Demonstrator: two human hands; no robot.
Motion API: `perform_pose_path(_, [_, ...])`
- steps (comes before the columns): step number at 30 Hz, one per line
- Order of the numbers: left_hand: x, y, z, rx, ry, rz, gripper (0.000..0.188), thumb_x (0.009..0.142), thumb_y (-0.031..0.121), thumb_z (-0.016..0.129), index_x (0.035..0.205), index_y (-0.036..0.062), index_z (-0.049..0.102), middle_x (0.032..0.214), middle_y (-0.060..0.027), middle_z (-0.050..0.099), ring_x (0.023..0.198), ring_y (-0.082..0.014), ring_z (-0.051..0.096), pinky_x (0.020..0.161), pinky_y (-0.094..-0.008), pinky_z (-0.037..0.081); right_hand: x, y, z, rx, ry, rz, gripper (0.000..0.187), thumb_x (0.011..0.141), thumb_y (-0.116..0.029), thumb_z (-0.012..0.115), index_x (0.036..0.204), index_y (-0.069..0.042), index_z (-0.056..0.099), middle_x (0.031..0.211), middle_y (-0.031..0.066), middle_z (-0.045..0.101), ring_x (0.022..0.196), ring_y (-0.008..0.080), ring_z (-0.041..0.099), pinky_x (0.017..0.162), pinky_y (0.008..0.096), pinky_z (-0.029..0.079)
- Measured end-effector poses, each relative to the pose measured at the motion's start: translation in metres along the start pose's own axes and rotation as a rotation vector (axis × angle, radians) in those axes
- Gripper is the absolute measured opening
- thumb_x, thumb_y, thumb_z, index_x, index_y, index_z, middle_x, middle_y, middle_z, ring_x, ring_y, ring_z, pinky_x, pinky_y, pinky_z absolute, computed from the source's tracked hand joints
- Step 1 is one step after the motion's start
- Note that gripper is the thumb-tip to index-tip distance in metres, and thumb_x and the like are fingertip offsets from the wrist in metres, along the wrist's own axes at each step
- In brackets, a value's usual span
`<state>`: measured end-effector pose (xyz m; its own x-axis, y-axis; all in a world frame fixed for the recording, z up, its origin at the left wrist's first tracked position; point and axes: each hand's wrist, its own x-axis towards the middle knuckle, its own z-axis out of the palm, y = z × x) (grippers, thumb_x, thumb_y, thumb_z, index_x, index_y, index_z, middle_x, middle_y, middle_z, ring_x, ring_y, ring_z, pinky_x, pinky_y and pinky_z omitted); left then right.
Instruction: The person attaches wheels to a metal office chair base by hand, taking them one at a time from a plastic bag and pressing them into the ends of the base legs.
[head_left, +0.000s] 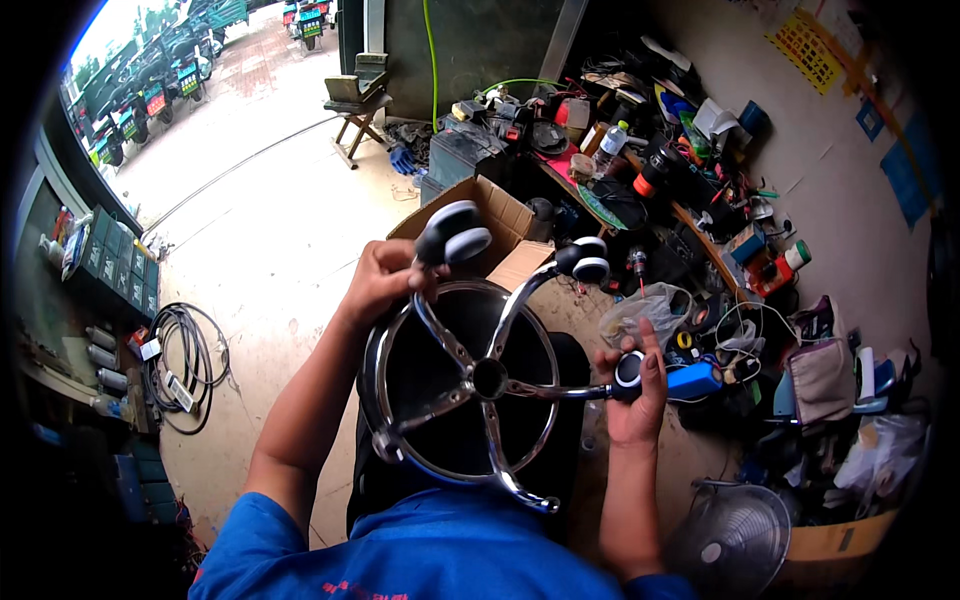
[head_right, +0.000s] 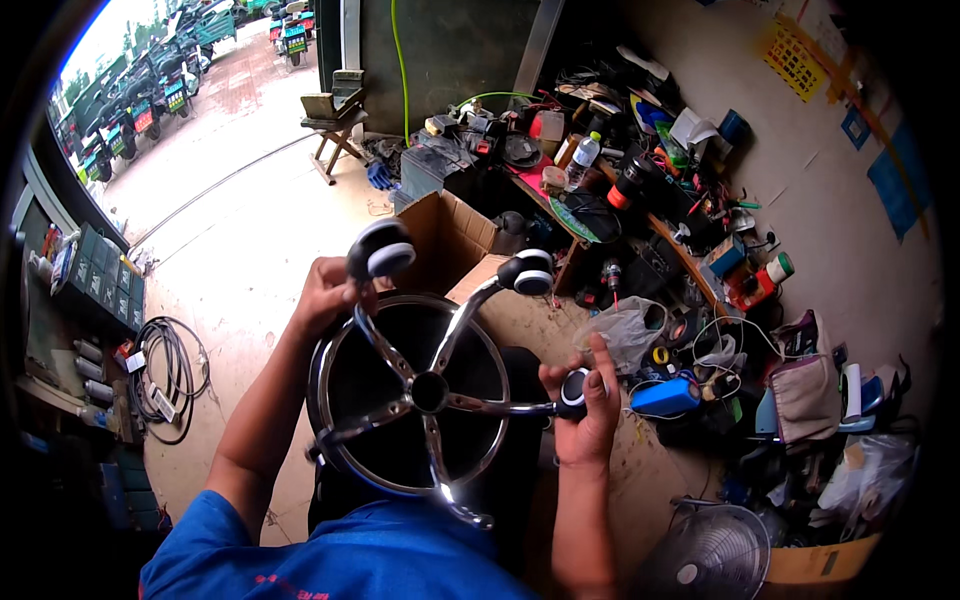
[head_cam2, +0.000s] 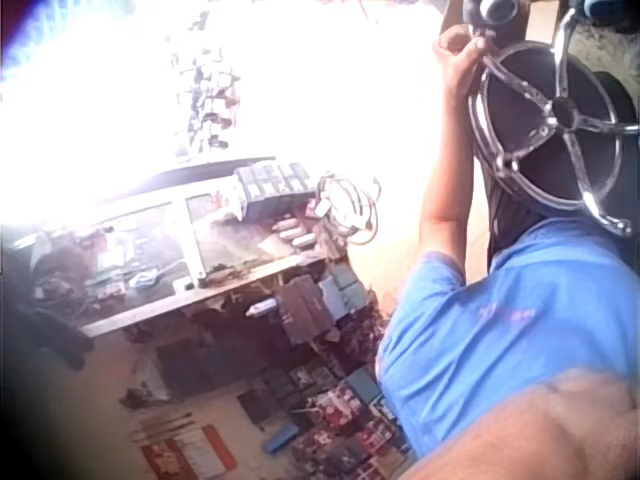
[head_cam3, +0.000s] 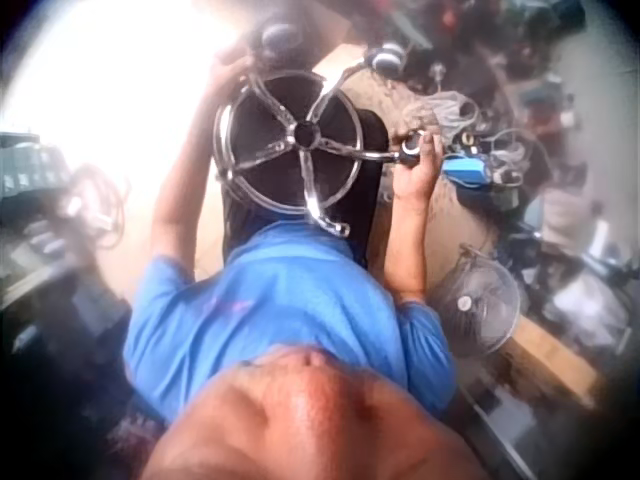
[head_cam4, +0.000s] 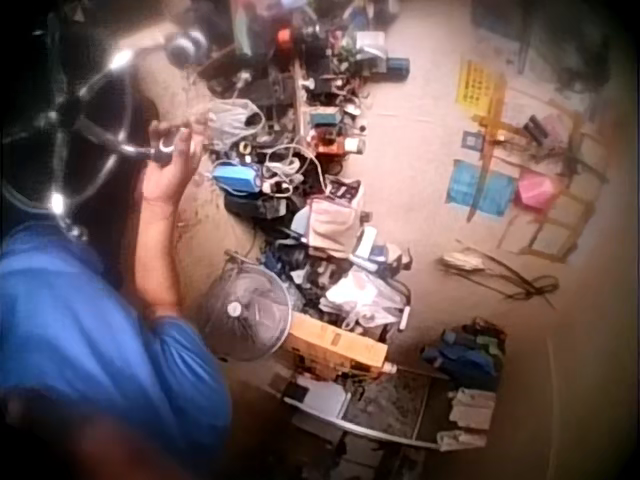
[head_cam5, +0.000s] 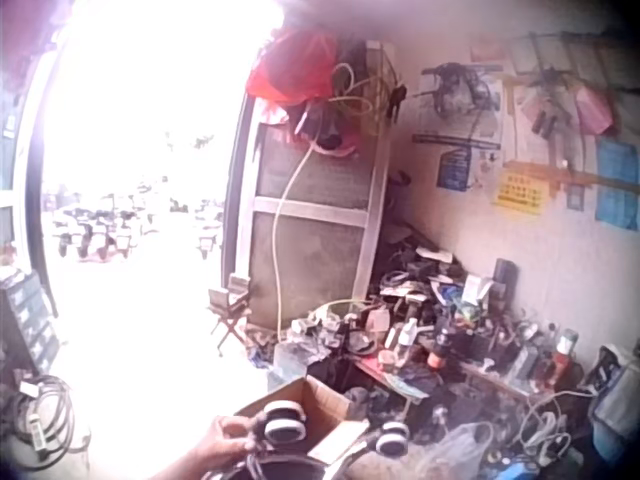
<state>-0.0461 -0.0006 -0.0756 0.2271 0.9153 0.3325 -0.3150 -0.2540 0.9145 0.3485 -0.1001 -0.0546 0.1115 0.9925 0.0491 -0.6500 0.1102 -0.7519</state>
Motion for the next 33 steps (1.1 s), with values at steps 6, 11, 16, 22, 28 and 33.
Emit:
perform_pose_path(6, [0.039,-0.052,-0.024,0.280,0.003,-0.217,0.072,0.100,0.060,0.079,0.137,-0.0019,0.072,0.126,-0.0155,0.077,0.117,-0.0245,0.073,0.104,-0.0395,0.057,-0.055,0.010,0.028,-0.044,0.219,-0.142,0.049,0.100,-0.015,0.086,0.142,-0.008,0.060,0.119,0.0047,0.065,0.098,0.0164,0.063,0.079,0.0308,0.054])
perform_pose_path(11, [-0.042,-0.080,-0.047,-0.303,0.141,-0.283,0.090,0.114,0.075,0.033,0.159,0.0000,0.055,0.161,-0.0232,0.059,0.149,-0.0360,0.056,0.128,-0.0510,0.042,-0.079,0.019,0.030,-0.069,0.387,-0.214,0.042,0.102,-0.010,0.082,0.138,-0.009,0.060,0.119,0.0032,0.067,0.098,0.0153,0.063,0.085,0.0326,0.053])
perform_pose_path(16, [-0.163,-0.010,0.041,-0.044,0.440,-0.182,0.120,0.096,0.094,0.047,0.170,-0.0005,0.039,0.170,-0.0241,0.047,0.161,-0.0328,0.043,0.133,-0.0496,0.034,-0.101,0.015,0.062,-0.171,0.239,-0.247,0.042,0.103,-0.015,0.080,0.138,-0.008,0.056,0.117,0.0051,0.063,0.098,0.0158,0.062,0.082,0.0304,0.052])
perform_pose_path(22, [-0.123,0.030,0.041,0.373,0.463,-0.293,0.066,0.099,0.035,0.084,0.148,-0.0054,0.067,0.111,-0.0030,0.074,0.096,-0.0074,0.062,0.089,-0.0247,0.049,-0.140,0.005,0.029,-0.254,-0.487,0.036,0.049,0.097,-0.016,0.088,0.137,-0.006,0.059,0.124,0.0140,0.068,0.102,0.0206,0.071,0.090,0.0352,0.059])
perform_pose_path(28, [-0.092,0.041,0.024,0.361,0.309,-0.298,0.061,0.100,0.032,0.086,0.146,-0.0050,0.069,0.126,-0.0101,0.078,0.112,-0.0164,0.070,0.102,-0.0322,0.055,-0.147,-0.013,0.014,-0.433,-0.728,0.160,0.065,0.092,-0.026,0.094,0.147,-0.004,0.067,0.149,0.0191,0.068,0.141,0.0328,0.065,0.122,0.0493,0.051])
perform_pose_path(33, [-0.084,0.029,0.012,0.386,0.325,-0.275,0.063,0.101,0.032,0.084,0.146,-0.0083,0.068,0.126,-0.0140,0.079,0.119,-0.0208,0.072,0.112,-0.0373,0.052,-0.128,-0.017,-0.087,-0.321,0.127,0.091,0.038,0.110,-0.033,0.070,0.120,0.004,0.074,0.108,0.0195,0.079,0.093,0.0256,0.076,0.080,0.0387,0.059])
